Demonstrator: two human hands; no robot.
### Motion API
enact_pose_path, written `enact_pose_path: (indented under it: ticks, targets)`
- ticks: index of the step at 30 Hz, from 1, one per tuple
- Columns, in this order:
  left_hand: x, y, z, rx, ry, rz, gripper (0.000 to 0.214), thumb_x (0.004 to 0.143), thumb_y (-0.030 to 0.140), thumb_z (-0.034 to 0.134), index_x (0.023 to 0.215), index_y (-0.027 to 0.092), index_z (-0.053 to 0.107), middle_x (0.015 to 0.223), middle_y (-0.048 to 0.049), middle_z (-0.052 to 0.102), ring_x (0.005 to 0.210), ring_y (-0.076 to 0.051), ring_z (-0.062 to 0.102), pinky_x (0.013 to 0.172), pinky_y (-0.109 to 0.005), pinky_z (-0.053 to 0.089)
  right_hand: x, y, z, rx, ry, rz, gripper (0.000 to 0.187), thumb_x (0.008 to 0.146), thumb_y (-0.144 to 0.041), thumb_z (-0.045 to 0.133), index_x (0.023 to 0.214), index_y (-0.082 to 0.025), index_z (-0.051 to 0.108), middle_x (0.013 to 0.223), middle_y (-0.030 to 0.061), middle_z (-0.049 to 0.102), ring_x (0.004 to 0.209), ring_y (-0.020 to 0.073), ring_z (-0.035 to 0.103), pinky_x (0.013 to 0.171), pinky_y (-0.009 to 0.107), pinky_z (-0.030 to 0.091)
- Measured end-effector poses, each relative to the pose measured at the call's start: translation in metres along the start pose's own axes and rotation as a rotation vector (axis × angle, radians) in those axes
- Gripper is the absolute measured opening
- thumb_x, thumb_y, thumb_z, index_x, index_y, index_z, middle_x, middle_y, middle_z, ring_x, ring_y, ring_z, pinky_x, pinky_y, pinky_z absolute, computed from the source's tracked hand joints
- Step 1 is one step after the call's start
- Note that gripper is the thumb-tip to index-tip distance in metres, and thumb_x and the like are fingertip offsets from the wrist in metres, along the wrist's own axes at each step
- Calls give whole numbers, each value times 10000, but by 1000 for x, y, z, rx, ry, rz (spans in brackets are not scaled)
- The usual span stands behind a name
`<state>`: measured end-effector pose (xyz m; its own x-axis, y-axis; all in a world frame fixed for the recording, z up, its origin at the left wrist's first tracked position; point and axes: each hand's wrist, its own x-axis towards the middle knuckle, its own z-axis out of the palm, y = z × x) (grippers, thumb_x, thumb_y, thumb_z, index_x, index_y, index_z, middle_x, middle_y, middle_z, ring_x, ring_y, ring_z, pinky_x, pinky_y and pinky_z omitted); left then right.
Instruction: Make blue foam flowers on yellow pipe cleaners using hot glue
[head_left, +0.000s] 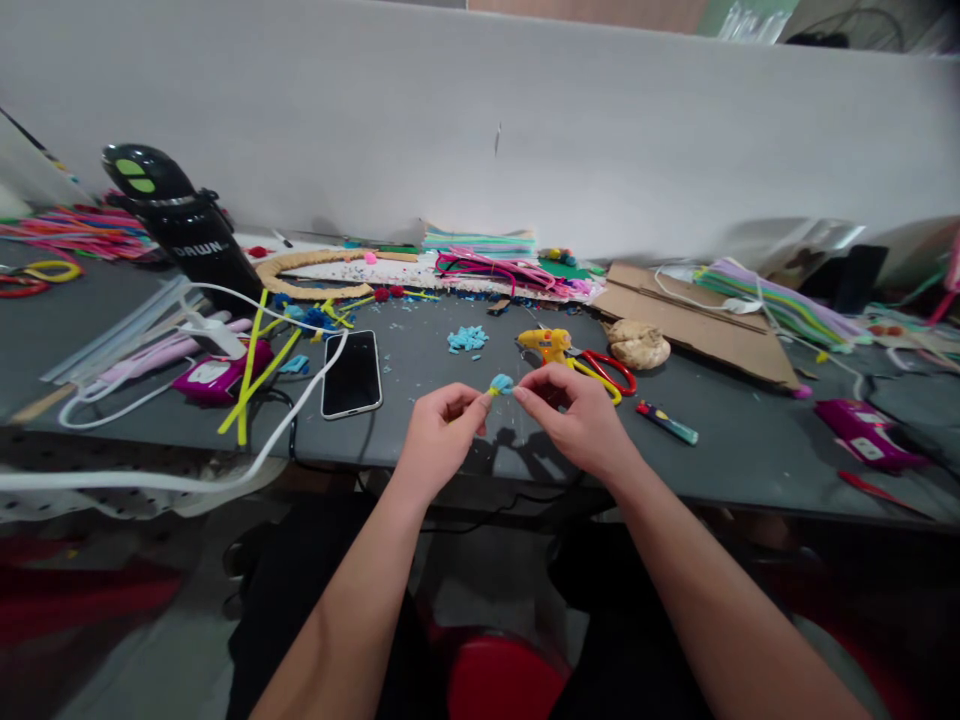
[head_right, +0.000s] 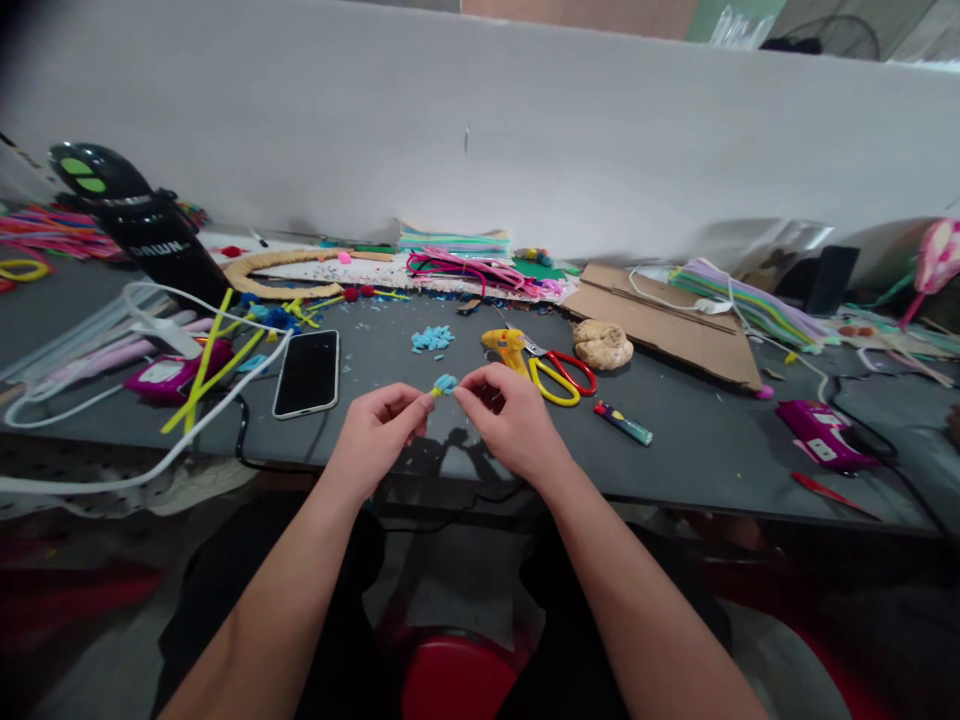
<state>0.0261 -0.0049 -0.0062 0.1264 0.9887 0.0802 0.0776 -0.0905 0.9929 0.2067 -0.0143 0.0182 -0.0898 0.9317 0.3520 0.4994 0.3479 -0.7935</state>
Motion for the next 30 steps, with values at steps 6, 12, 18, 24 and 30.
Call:
enact_pose_path:
  ticks: [6,12,18,24,30]
  targets:
    - [1,-1,-2,32,1,3,280,835,423,683,732,163,672,570,16,579,522,-94,474,508,-208,332,0,-2,-5,8,-91,11,157,894,-331,623,839,-190,667,765,12,649,661,134,546,595,262,433]
    - [0,1,-2,75,-20,18,281,853,421,662,744,161,669,575,10,584,529,-100,473,507,-210,336,1,1,-4,28,-134,27,155,887,-332,628,842,-191,673,760,8,646,662,134,539,590,262,424]
    - [0,-1,-2,106,-53,32,288,857,425,652,756,157,683,596,6,597,547,-107,493,529,-215,357,2,1,-2,2,-82,48,157,879,-325,642,829,-180,674,730,4,641,626,125,525,572,261,413]
    - [0,1,-3,131,-66,20,315,855,438,651,740,145,666,583,15,572,542,-98,461,519,-210,334,1,1,-3,-25,-58,68,152,878,-313,649,838,-169,675,745,9,649,626,121,523,579,260,412]
    - [0,0,-4,108,-74,2,343,848,452,654,698,143,649,549,29,520,525,-89,420,505,-215,295,1,1,-2,-54,-37,30,126,892,-292,639,846,-177,661,763,9,636,647,122,524,589,261,403]
